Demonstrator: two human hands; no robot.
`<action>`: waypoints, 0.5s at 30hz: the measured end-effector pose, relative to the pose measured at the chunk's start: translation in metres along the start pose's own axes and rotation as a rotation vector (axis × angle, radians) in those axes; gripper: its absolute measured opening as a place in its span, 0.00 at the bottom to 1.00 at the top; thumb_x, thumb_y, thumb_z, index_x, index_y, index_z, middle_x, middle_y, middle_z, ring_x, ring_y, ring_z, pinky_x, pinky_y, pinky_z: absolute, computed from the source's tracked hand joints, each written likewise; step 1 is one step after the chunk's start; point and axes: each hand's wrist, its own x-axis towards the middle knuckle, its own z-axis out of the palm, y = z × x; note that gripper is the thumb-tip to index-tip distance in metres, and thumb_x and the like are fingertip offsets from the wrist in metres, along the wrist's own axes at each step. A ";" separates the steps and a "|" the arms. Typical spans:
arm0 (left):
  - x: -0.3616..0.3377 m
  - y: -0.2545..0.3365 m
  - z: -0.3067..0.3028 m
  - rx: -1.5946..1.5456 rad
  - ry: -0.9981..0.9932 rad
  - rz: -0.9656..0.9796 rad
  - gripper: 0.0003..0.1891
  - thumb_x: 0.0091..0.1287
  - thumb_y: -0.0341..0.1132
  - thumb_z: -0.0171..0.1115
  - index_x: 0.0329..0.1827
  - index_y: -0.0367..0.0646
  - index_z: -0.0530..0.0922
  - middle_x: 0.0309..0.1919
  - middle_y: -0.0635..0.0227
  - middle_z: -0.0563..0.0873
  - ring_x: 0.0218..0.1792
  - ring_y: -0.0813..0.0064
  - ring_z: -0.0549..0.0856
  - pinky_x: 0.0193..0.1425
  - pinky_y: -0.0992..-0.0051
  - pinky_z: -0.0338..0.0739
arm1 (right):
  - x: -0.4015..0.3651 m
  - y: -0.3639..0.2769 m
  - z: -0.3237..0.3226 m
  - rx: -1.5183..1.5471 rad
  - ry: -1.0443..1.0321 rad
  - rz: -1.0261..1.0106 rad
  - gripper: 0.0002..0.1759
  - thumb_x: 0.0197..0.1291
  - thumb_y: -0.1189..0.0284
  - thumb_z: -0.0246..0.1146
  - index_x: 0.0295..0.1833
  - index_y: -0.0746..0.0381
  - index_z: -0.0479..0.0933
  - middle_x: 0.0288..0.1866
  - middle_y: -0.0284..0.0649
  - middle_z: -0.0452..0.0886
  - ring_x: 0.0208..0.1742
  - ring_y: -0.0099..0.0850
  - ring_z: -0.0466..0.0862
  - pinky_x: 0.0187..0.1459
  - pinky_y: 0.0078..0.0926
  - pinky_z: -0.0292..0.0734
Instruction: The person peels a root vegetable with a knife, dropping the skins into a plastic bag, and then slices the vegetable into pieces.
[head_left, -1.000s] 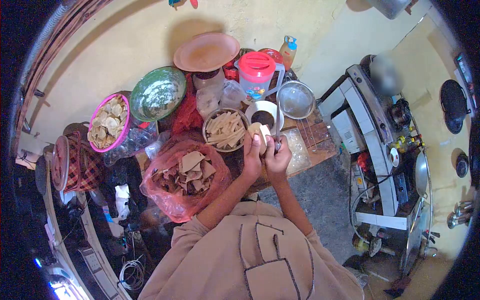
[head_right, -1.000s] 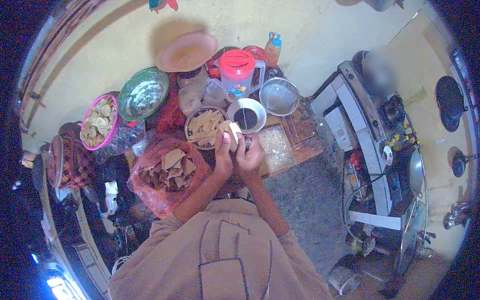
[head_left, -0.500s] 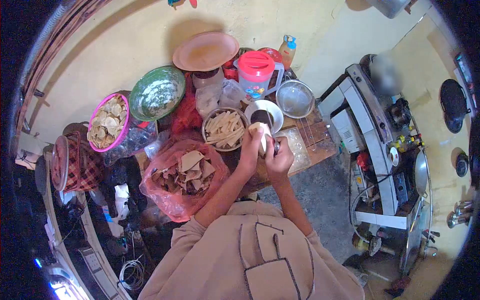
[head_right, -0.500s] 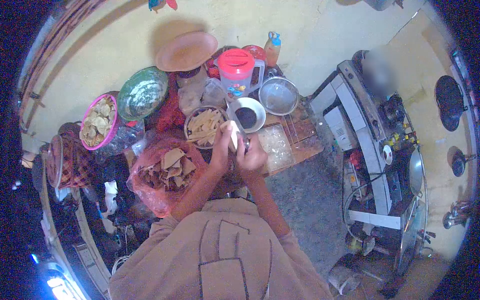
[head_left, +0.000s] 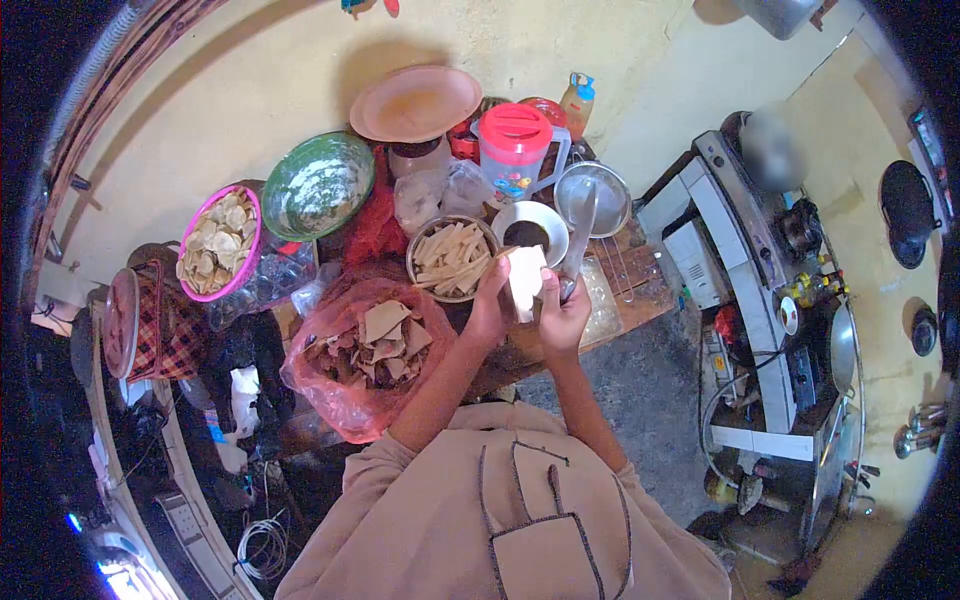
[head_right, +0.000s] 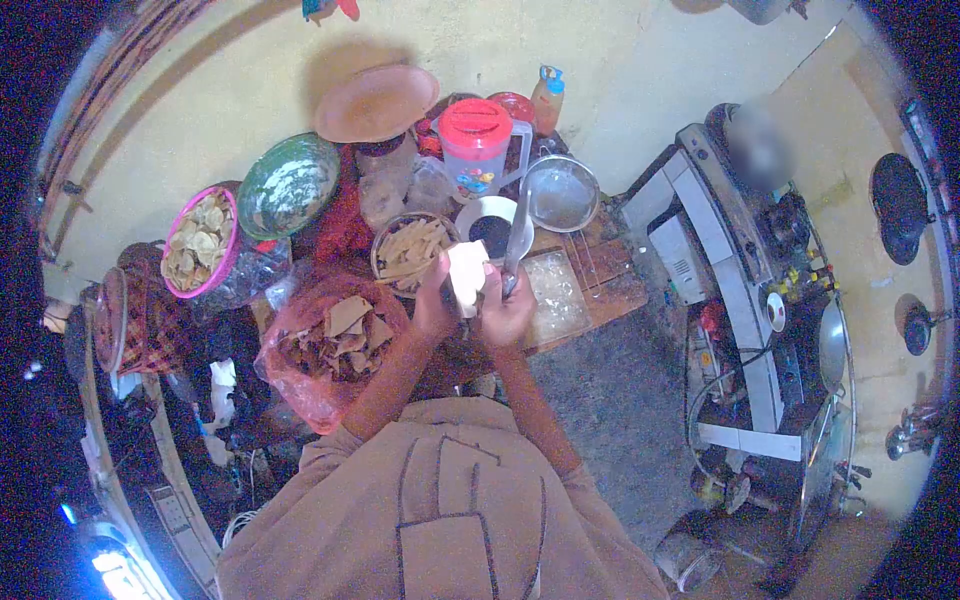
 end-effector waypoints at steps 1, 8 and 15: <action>0.002 -0.002 -0.001 0.051 0.035 0.018 0.22 0.66 0.48 0.46 0.53 0.40 0.66 0.43 0.66 0.76 0.41 0.76 0.75 0.45 0.75 0.70 | 0.002 0.000 -0.002 -0.116 -0.022 -0.023 0.11 0.58 0.69 0.57 0.37 0.67 0.72 0.22 0.36 0.76 0.22 0.20 0.73 0.26 0.22 0.69; 0.008 -0.017 -0.011 0.274 0.101 0.171 0.21 0.65 0.48 0.48 0.51 0.39 0.67 0.41 0.66 0.74 0.44 0.76 0.72 0.51 0.75 0.65 | 0.011 -0.012 -0.006 -0.196 -0.124 0.116 0.10 0.53 0.70 0.63 0.34 0.66 0.75 0.21 0.25 0.71 0.22 0.13 0.66 0.24 0.13 0.63; 0.004 -0.021 -0.012 0.777 0.156 0.391 0.16 0.65 0.40 0.52 0.48 0.38 0.65 0.40 0.65 0.73 0.44 0.78 0.71 0.51 0.74 0.65 | 0.007 -0.013 -0.006 -0.138 -0.126 -0.049 0.05 0.53 0.75 0.61 0.35 0.65 0.76 0.22 0.33 0.76 0.21 0.15 0.70 0.24 0.16 0.67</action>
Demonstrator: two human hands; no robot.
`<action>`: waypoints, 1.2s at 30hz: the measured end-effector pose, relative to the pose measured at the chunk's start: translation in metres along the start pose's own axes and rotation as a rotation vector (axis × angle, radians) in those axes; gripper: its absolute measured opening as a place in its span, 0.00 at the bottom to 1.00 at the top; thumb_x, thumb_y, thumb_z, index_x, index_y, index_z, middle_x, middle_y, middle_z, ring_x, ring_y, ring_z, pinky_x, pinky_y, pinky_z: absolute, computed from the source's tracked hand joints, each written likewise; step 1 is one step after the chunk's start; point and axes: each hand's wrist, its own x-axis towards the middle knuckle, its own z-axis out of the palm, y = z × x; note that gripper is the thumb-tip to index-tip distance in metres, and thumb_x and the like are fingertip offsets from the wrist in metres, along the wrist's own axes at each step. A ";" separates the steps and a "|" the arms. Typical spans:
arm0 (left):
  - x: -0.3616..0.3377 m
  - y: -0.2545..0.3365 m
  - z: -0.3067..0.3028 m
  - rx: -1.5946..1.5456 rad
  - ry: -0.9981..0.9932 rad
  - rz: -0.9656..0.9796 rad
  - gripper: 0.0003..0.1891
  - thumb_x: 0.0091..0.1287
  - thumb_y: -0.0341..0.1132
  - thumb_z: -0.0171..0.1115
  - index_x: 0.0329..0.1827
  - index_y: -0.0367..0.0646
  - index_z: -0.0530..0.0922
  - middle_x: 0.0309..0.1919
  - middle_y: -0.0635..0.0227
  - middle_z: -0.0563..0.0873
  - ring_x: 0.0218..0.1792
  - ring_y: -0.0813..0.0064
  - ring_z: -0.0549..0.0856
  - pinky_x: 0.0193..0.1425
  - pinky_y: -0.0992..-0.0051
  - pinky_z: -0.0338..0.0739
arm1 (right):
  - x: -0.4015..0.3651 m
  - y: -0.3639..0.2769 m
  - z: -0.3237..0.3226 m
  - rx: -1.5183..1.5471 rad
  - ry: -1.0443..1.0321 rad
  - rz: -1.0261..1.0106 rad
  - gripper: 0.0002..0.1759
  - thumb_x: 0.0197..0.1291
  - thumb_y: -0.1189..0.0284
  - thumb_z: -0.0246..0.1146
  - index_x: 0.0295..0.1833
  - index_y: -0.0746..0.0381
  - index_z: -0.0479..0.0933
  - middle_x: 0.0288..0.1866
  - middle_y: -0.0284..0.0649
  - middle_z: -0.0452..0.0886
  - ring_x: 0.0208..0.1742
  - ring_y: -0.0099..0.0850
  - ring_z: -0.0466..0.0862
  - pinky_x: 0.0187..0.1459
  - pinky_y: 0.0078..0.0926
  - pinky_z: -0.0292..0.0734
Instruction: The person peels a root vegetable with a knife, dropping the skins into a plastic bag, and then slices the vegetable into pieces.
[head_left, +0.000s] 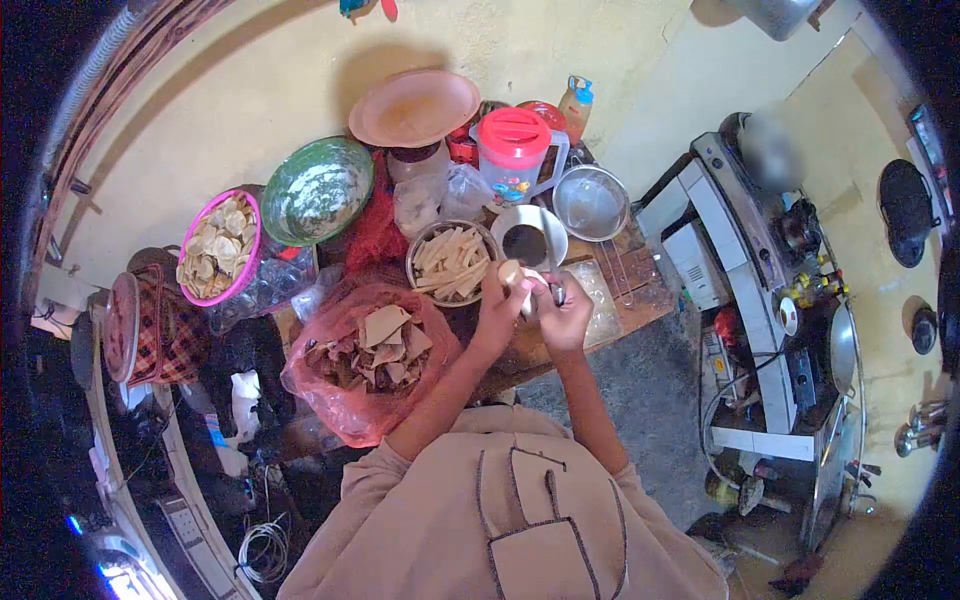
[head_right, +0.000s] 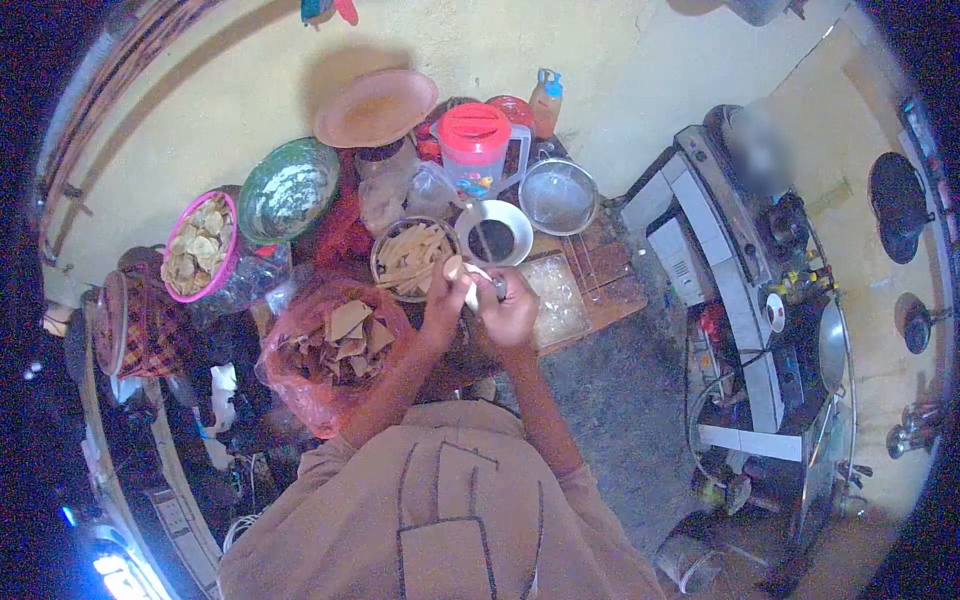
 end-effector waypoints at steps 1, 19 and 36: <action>-0.003 0.001 0.001 -0.071 0.013 -0.034 0.15 0.64 0.39 0.53 0.47 0.38 0.64 0.40 0.66 0.73 0.43 0.78 0.71 0.50 0.75 0.65 | -0.001 0.005 0.001 -0.030 -0.003 0.003 0.05 0.54 0.75 0.61 0.34 0.66 0.75 0.22 0.33 0.76 0.22 0.15 0.70 0.24 0.16 0.67; -0.013 0.017 -0.011 -0.273 0.092 -0.074 0.20 0.63 0.40 0.53 0.52 0.36 0.65 0.44 0.63 0.74 0.47 0.76 0.71 0.54 0.75 0.64 | -0.008 0.001 0.018 0.264 0.034 0.241 0.07 0.55 0.73 0.61 0.35 0.66 0.74 0.24 0.29 0.75 0.24 0.15 0.70 0.26 0.15 0.66; -0.038 0.025 -0.061 -0.119 0.075 -0.181 0.17 0.64 0.39 0.54 0.48 0.34 0.71 0.38 0.66 0.79 0.37 0.79 0.77 0.43 0.79 0.71 | -0.033 0.018 0.053 0.299 -0.010 0.221 0.08 0.55 0.71 0.61 0.33 0.66 0.73 0.22 0.28 0.74 0.24 0.16 0.70 0.26 0.16 0.67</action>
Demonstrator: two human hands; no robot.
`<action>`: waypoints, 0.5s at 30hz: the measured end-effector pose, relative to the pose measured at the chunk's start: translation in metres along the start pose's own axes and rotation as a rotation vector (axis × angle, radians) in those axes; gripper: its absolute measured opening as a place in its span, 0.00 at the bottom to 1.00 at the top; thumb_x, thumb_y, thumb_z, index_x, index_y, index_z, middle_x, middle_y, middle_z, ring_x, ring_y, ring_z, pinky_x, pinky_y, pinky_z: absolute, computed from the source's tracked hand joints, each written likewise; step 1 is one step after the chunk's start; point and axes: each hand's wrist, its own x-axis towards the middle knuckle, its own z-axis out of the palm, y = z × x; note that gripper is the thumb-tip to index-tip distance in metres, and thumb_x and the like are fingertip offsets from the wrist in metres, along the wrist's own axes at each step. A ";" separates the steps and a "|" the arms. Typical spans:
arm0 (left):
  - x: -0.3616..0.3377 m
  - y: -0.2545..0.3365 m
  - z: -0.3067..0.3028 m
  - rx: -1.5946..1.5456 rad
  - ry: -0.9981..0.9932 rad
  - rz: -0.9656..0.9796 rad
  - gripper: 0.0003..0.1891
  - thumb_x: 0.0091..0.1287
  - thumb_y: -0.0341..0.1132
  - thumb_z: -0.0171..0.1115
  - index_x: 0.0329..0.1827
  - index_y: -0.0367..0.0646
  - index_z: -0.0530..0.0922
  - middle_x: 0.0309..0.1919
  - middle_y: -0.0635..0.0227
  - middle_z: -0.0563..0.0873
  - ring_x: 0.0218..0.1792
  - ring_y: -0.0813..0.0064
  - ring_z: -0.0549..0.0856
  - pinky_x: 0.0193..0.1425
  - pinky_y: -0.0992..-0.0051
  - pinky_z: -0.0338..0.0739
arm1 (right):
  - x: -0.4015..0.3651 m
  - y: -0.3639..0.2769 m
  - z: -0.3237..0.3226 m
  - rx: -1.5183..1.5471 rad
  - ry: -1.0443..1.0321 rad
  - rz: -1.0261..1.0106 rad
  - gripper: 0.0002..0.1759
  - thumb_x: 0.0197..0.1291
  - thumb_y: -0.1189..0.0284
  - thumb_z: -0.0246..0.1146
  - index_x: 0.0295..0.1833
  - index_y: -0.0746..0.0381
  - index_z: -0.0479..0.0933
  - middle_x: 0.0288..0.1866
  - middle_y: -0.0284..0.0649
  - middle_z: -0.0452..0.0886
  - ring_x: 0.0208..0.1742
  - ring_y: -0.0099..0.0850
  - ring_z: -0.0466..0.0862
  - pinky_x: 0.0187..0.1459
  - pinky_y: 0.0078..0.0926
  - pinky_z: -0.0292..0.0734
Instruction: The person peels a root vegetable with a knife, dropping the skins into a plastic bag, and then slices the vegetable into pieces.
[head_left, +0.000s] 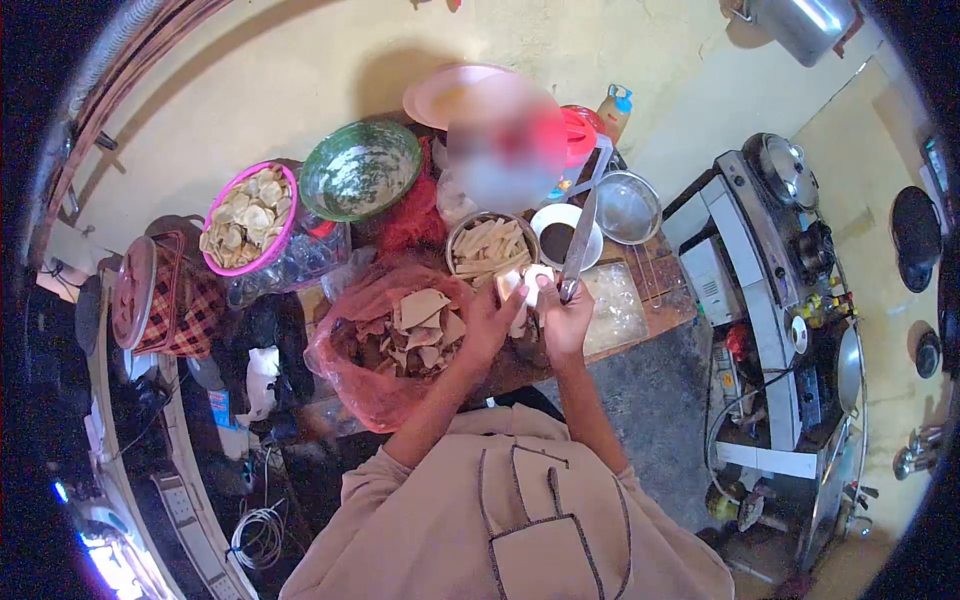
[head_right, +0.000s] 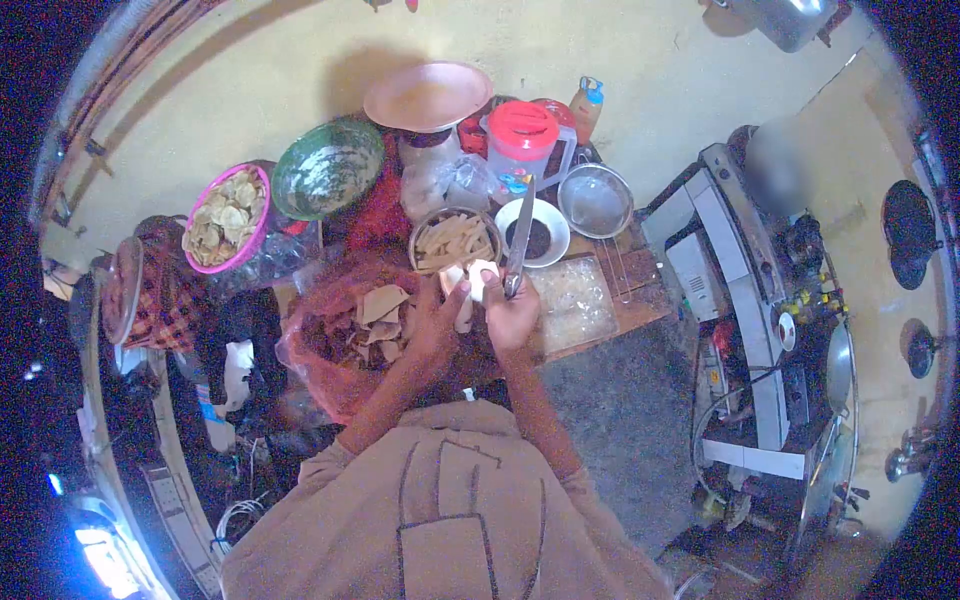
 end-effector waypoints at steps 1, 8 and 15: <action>-0.001 0.003 0.000 -0.033 -0.007 0.015 0.18 0.64 0.40 0.54 0.49 0.34 0.71 0.38 0.66 0.79 0.37 0.79 0.77 0.43 0.79 0.71 | 0.001 0.001 0.001 0.014 -0.007 -0.020 0.08 0.55 0.71 0.61 0.33 0.66 0.73 0.22 0.28 0.74 0.25 0.16 0.71 0.27 0.16 0.67; -0.016 0.016 -0.048 -0.526 0.008 -0.203 0.21 0.66 0.49 0.46 0.51 0.41 0.69 0.26 0.68 0.76 0.22 0.79 0.75 0.23 0.80 0.69 | 0.026 -0.029 -0.037 -0.182 0.105 0.039 0.09 0.55 0.70 0.61 0.32 0.65 0.73 0.19 0.28 0.71 0.21 0.16 0.69 0.22 0.17 0.63; -0.009 0.003 -0.126 -0.586 0.168 -0.071 0.25 0.66 0.57 0.37 0.47 0.43 0.70 0.22 0.68 0.75 0.17 0.79 0.72 0.16 0.84 0.64 | 0.011 -0.006 -0.018 -0.134 -0.283 0.241 0.11 0.52 0.67 0.63 0.33 0.65 0.75 0.22 0.33 0.77 0.21 0.18 0.74 0.21 0.17 0.66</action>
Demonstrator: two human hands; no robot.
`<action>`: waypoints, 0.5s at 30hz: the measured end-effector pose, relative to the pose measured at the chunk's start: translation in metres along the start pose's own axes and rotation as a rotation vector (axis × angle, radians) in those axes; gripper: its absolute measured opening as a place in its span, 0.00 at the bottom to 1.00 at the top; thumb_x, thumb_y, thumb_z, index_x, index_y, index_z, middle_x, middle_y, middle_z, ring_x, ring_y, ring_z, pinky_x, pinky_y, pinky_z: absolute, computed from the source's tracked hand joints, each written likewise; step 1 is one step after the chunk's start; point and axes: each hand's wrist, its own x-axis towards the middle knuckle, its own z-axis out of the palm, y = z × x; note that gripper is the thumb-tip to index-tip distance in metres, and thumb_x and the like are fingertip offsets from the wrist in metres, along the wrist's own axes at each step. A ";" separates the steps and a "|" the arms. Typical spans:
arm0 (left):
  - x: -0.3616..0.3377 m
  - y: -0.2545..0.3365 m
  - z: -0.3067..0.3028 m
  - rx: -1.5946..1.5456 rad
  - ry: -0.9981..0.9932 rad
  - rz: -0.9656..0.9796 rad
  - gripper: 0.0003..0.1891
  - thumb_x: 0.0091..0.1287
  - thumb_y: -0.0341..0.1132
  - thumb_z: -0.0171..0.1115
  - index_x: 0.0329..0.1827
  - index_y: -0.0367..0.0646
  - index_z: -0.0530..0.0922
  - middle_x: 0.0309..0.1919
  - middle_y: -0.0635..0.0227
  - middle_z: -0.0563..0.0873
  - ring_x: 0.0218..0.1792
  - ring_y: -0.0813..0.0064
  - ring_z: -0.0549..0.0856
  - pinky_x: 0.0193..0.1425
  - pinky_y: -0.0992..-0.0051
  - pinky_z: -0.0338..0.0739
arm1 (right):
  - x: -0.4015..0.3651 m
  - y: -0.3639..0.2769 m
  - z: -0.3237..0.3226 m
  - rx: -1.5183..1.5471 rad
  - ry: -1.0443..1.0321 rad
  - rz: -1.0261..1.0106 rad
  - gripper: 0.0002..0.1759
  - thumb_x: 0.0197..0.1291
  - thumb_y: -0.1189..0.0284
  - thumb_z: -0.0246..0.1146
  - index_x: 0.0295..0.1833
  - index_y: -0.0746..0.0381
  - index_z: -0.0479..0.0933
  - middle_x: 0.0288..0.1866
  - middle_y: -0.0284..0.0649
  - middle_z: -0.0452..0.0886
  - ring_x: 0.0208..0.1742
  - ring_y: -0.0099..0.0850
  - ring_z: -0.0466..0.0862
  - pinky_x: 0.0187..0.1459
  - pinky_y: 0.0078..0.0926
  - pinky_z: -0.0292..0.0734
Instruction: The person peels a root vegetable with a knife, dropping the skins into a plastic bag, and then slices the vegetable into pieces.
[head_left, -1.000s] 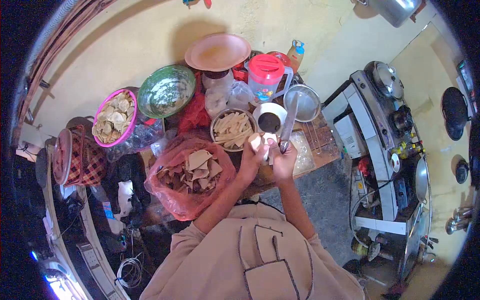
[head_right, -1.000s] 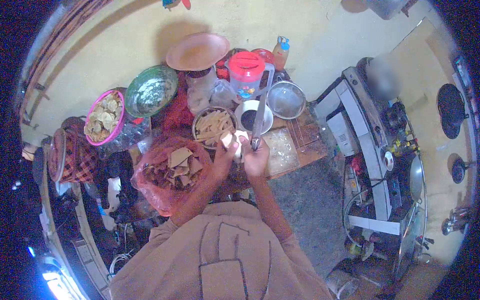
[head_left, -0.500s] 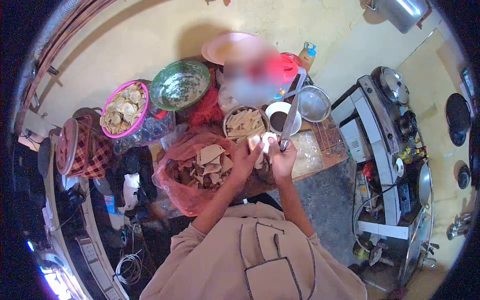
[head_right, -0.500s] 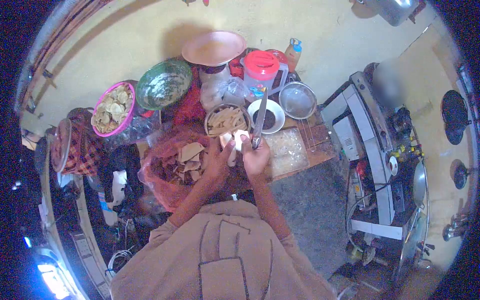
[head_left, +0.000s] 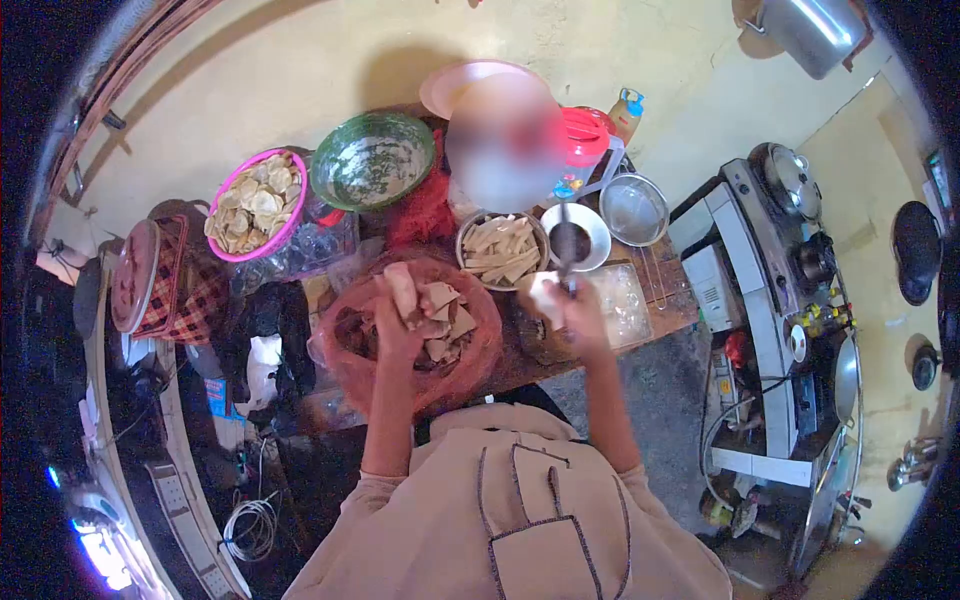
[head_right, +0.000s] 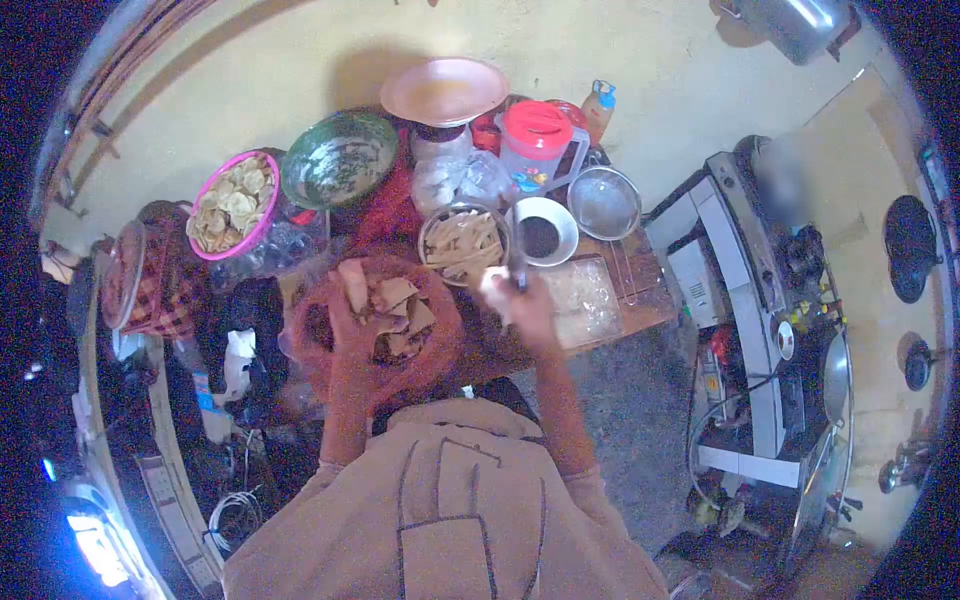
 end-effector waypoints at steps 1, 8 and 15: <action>0.000 0.008 -0.007 0.033 0.031 0.045 0.25 0.66 0.56 0.37 0.47 0.43 0.70 0.22 0.68 0.75 0.16 0.79 0.72 0.16 0.84 0.64 | -0.005 0.004 0.015 0.146 -0.071 -0.020 0.13 0.50 0.66 0.64 0.34 0.65 0.75 0.23 0.34 0.78 0.22 0.19 0.75 0.21 0.18 0.67; -0.011 0.020 -0.024 -0.049 0.118 0.078 0.25 0.65 0.58 0.38 0.44 0.45 0.71 0.24 0.71 0.76 0.19 0.79 0.74 0.20 0.81 0.68 | 0.026 0.071 0.096 -0.611 -0.100 -0.550 0.23 0.49 0.60 0.64 0.45 0.66 0.72 0.32 0.44 0.80 0.35 0.38 0.80 0.38 0.31 0.73; -0.020 -0.024 0.007 0.351 0.091 0.057 0.23 0.67 0.54 0.38 0.47 0.42 0.69 0.35 0.68 0.77 0.34 0.79 0.77 0.36 0.79 0.74 | 0.001 0.002 0.088 -0.283 -0.202 -0.155 0.26 0.54 0.55 0.59 0.50 0.65 0.71 0.42 0.47 0.78 0.44 0.38 0.78 0.46 0.31 0.70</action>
